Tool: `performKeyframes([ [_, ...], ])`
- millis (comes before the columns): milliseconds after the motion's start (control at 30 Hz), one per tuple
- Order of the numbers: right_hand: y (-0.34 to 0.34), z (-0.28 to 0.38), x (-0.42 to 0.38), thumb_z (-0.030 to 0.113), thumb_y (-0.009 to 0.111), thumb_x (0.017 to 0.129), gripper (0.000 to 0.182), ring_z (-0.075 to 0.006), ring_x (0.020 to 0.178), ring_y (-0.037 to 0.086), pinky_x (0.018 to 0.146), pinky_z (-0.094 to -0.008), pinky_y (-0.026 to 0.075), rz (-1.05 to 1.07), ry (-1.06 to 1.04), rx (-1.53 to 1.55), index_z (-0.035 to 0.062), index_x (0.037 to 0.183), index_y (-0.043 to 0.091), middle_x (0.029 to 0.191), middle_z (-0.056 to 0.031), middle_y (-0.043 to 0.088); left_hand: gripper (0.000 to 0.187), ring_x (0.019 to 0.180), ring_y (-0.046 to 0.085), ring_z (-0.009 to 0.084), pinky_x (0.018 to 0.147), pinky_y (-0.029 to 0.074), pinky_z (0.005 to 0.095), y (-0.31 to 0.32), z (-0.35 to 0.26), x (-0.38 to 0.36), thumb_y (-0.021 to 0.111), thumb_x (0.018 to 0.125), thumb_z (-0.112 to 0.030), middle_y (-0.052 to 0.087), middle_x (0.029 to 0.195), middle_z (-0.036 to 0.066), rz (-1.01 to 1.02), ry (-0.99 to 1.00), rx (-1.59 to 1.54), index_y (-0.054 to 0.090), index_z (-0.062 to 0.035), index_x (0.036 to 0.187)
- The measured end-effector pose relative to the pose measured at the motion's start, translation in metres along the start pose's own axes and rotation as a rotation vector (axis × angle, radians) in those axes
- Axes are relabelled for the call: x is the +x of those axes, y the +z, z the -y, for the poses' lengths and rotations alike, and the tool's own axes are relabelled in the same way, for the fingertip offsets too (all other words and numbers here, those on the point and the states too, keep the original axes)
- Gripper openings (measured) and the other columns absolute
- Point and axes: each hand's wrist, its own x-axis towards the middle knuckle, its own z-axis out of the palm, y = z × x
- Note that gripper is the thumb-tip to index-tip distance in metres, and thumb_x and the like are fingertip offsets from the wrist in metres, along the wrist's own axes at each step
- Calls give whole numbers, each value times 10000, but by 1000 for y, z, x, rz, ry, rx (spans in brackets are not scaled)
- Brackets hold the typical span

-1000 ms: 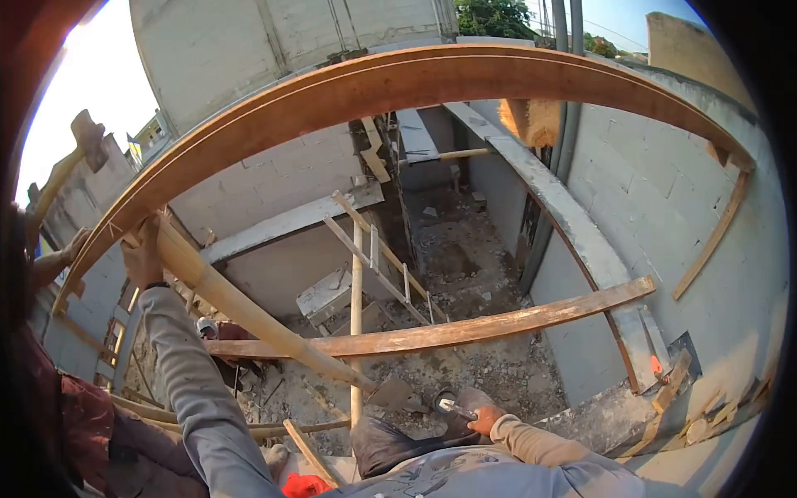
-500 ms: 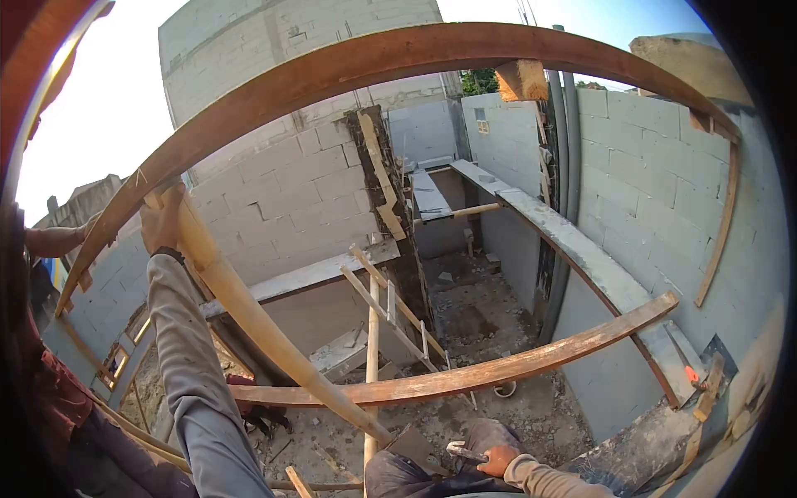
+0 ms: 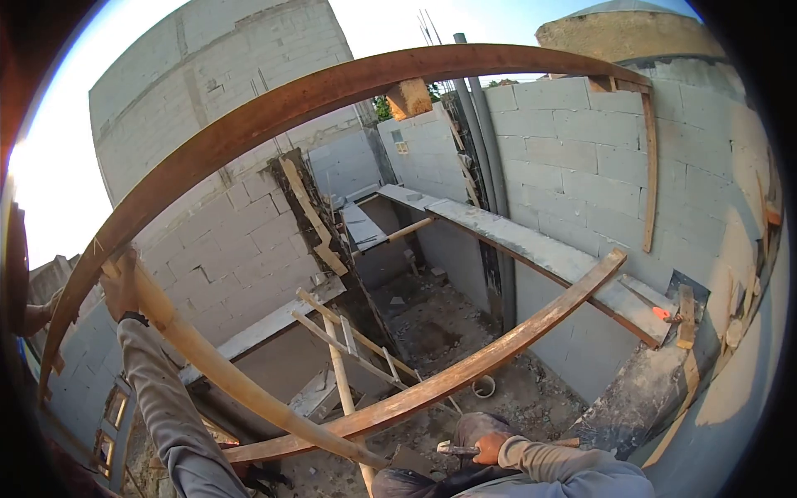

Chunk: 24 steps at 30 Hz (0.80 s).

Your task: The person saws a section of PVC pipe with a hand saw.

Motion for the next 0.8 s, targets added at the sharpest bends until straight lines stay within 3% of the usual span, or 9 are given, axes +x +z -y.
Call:
performKeyframes([
  [233,-10,11,-12,415,668,765,374,-354,953,642,847,-458,486,-24,-21,42,123,995,703,964,-171,685,976,1132,569,342,979,412,384,-1,3,2,679,680,-668,565,1243,222,64,21,-39,462,57,1296],
  [400,1,6,-14,426,670,761,394,-356,959,640,852,-455,483,-49,4,58,110,994,702,974,-170,685,902,1084,593,317,948,435,364,2,9,9,718,701,-594,595,1202,198,100,75,-169,483,76,1258],
  [467,-8,10,-10,450,666,760,418,-356,979,636,866,-448,478,15,3,-12,108,997,700,993,-167,685,853,1046,609,317,927,449,356,3,9,9,741,702,-553,616,1159,197,184,-30,-233,502,77,1225],
  [567,-19,21,-14,465,649,769,427,-352,980,641,876,-437,482,47,31,-50,139,1039,709,986,-162,692,924,1086,597,397,953,441,429,-4,-7,-10,721,634,-642,611,1160,262,-27,-44,8,505,18,1244],
  [733,-23,22,-13,486,649,769,436,-345,985,642,882,-420,484,67,70,-123,147,1034,715,976,-158,695,874,1042,627,361,932,460,417,-12,-27,-19,719,639,-634,647,1091,211,63,-165,27,487,0,1193],
  [800,-23,22,-12,504,662,755,495,-363,952,645,861,-424,490,54,54,-106,117,1061,709,977,-196,684,872,1032,631,363,924,464,419,-13,-30,-21,718,644,-630,648,1083,212,71,-197,41,482,6,1191],
])
